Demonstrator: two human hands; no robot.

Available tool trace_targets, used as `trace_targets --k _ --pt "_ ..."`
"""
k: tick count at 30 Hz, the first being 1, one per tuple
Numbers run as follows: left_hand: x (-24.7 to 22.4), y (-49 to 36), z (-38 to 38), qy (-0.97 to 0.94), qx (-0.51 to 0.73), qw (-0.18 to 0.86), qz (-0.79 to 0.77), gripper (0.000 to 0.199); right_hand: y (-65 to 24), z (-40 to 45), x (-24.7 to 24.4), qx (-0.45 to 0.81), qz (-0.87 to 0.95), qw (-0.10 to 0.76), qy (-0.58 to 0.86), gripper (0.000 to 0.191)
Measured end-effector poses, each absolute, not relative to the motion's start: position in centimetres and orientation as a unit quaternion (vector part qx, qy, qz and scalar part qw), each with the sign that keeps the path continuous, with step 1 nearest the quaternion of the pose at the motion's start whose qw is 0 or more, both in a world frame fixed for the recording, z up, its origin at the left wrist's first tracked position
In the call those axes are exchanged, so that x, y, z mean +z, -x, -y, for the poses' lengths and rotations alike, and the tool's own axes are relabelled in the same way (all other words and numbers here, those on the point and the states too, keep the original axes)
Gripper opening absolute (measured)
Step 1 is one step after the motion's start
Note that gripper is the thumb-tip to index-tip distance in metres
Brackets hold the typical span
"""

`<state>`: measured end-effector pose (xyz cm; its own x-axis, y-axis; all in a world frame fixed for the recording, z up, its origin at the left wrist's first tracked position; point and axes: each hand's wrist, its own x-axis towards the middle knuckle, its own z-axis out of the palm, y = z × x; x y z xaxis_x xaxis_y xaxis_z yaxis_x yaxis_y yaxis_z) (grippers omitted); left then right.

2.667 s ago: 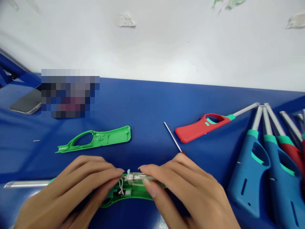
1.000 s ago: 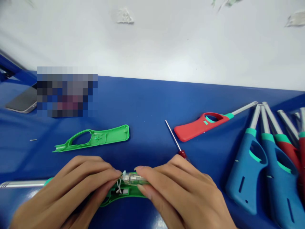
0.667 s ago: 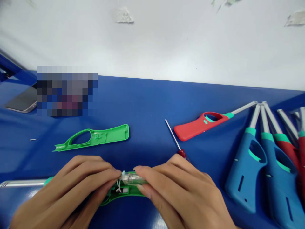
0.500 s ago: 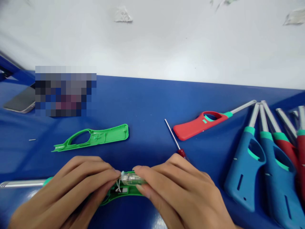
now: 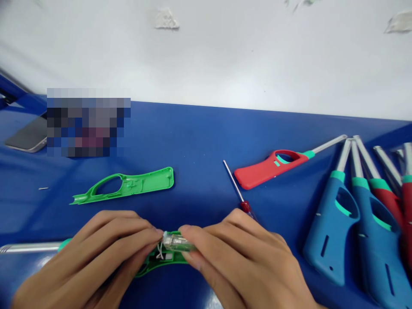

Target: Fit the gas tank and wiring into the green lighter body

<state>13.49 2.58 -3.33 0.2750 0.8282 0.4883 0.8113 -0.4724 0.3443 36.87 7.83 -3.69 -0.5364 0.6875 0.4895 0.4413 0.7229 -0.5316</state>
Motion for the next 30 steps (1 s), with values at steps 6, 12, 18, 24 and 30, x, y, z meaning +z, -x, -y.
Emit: trace_targets --k 6,12,18,24,30 --pt "-3.4 -13.3 -3.0 -0.802 0.302 0.015 -0.516 0.020 -36.5 -7.6 -3.7 0.160 0.846 0.375 0.344 0.023" --pt "-3.4 -13.0 -2.4 -0.799 0.313 0.042 -0.511 0.027 -36.6 -7.6 -3.8 0.156 0.854 0.366 0.336 0.022" --pt "-3.8 -12.7 -2.2 -0.812 0.311 0.015 -0.494 0.030 -36.4 -7.8 -3.6 0.158 0.852 0.371 0.333 0.021" --pt "-3.9 -12.5 -1.8 -0.813 0.307 0.011 -0.494 0.036 -36.5 -7.8 -3.4 0.169 0.849 0.368 0.338 0.021" --pt "-3.6 -12.7 -2.1 -0.804 0.321 0.016 -0.501 0.029 -36.2 -7.9 -3.0 0.165 0.855 0.361 0.333 0.018"
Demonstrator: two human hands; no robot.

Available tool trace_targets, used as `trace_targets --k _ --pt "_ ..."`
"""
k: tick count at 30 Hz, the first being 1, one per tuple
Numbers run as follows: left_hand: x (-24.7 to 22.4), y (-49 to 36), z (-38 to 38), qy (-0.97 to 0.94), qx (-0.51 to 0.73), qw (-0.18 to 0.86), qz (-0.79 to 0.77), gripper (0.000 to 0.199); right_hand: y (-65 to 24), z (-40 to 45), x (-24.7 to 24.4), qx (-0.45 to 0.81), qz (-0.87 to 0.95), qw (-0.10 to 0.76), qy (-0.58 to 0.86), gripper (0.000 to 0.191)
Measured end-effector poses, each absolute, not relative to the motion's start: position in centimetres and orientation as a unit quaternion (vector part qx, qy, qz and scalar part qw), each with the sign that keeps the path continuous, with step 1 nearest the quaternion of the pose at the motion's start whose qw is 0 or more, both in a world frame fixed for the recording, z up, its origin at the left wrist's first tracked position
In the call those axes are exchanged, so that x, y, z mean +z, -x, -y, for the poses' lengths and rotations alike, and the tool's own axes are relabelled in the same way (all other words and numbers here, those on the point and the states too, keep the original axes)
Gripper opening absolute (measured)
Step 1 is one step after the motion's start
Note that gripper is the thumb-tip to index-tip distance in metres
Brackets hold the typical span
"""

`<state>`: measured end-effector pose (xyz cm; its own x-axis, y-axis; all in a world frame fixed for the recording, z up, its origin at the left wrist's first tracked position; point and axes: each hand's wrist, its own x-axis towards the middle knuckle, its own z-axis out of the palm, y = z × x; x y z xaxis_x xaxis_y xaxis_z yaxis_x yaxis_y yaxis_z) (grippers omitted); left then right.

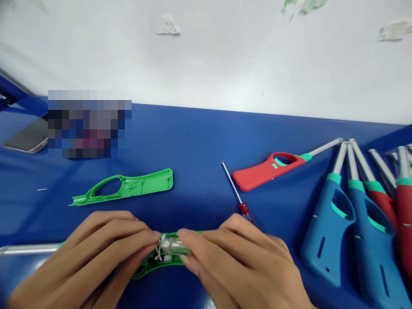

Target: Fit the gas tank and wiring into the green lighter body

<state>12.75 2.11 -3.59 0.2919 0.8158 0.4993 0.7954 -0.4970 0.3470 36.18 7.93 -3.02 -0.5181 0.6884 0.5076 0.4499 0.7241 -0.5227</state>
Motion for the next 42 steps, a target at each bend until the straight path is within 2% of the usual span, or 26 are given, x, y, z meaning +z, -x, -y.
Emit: trace_targets --k 10,27,33,42 --pt "-3.2 -13.3 -3.0 -0.797 0.316 0.021 -0.515 0.021 -36.7 -7.8 -3.8 0.152 0.850 0.371 0.342 0.022" --pt "-3.8 -12.4 -2.2 -0.828 0.300 0.007 -0.474 0.030 -36.7 -7.5 -3.7 0.156 0.854 0.366 0.336 0.022" --pt "-4.2 -12.1 -2.1 -0.835 0.290 0.000 -0.468 0.029 -36.5 -7.7 -3.9 0.144 0.855 0.356 0.347 0.028" --pt "-4.2 -11.7 -2.0 -0.850 0.274 -0.010 -0.450 0.032 -36.6 -7.4 -4.0 0.175 0.842 0.384 0.336 0.021"
